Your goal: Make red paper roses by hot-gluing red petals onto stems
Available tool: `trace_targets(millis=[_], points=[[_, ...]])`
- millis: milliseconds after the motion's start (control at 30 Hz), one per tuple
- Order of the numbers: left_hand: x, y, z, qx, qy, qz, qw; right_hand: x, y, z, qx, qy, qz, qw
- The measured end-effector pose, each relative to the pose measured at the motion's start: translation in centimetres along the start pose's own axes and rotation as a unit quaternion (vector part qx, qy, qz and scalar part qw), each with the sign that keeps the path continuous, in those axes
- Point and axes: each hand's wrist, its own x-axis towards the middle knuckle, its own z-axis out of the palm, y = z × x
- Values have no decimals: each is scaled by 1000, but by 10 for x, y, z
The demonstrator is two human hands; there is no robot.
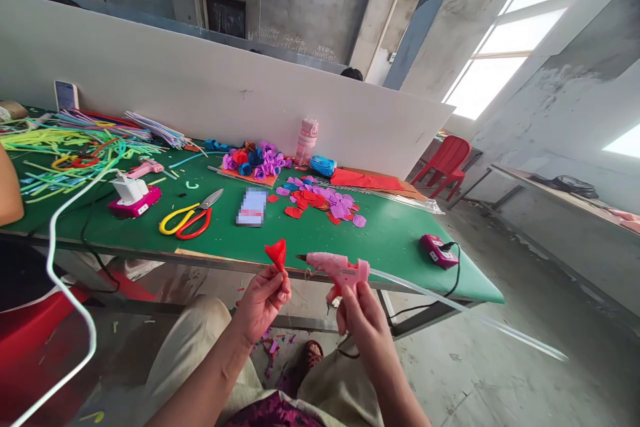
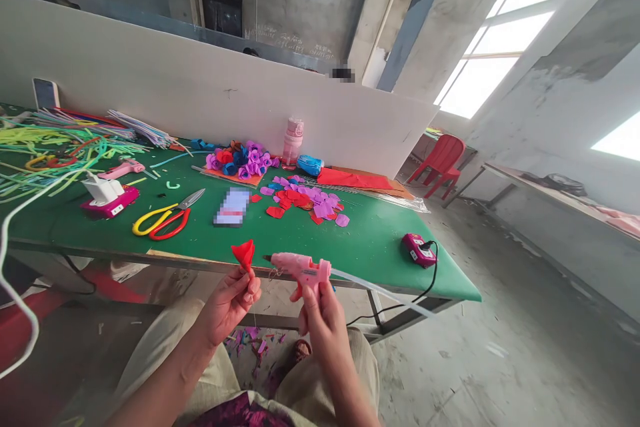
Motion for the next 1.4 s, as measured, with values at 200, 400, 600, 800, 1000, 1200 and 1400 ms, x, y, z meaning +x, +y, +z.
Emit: trace_targets(millis=[200, 400, 600, 800, 1000, 1200, 1400], points=[[0, 3, -1, -23, -13, -17, 1000, 36, 12, -29, 196, 16, 119, 973], [1, 5, -7, -51, -27, -8, 998, 74, 45, -69, 47, 63, 141, 987], [-2, 11, -10, -58, -28, -13, 998, 102, 55, -93, -241, 123, 151, 951], [-4, 13, -10, -33, -33, -5, 999, 111, 51, -97, -540, 119, 97, 828], [-7, 11, -7, -10, -23, -12, 1000, 89, 38, -61, -444, 200, -64, 871], [-5, 6, -5, 15, -10, -12, 1000, 55, 4, 17, -230, 45, -224, 946], [-7, 7, -5, 33, 0, 1, 999, 42, -3, 41, -253, -48, -179, 950]])
